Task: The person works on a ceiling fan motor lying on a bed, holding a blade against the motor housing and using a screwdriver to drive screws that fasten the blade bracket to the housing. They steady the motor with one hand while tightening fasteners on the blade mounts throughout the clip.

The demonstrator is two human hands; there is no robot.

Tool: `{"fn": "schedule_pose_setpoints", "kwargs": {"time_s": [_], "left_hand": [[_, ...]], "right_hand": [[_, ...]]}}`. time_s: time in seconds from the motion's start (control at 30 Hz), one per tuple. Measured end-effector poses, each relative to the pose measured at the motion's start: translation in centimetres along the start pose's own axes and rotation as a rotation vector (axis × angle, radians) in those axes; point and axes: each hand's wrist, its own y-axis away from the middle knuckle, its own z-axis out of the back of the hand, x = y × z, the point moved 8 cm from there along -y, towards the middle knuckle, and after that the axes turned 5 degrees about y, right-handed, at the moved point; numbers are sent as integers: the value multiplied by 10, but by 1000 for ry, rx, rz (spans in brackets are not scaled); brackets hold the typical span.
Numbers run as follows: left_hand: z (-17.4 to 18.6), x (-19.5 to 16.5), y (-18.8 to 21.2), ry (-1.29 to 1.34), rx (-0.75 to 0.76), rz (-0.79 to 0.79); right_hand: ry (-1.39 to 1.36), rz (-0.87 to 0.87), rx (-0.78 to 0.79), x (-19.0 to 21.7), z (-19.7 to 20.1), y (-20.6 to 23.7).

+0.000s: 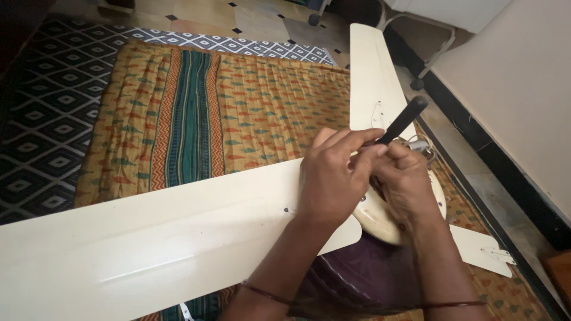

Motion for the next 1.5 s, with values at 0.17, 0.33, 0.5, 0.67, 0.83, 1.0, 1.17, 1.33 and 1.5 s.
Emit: {"fn": "schedule_pose_setpoints", "kwargs": {"time_s": [0.17,0.33,0.5,0.67,0.83,1.0,1.17,1.33,1.5], "left_hand": [[-1,-2,5,-4,19,-51],[-3,3,4,30,29,-54],[-4,1,5,-3,21,-90],[-7,7,4,58,73,-6],[-6,2,6,50,72,-84],[-6,6,5,31,81,-52],[-5,4,5,18,72,-59],[-4,4,3,-58,10,-68],[-10,-2,4,-167,-28,-133]], "right_hand": [[-63,65,61,8,-12,1],[-32,32,50,8,-13,3],[-34,66,126,11,-18,2],[-21,72,139,9,-16,3],[-59,60,122,4,-12,1],[1,107,143,6,-12,1],[43,85,176,6,-15,4],[195,87,207,12,-17,2],[113,118,227,27,-27,3]]}}
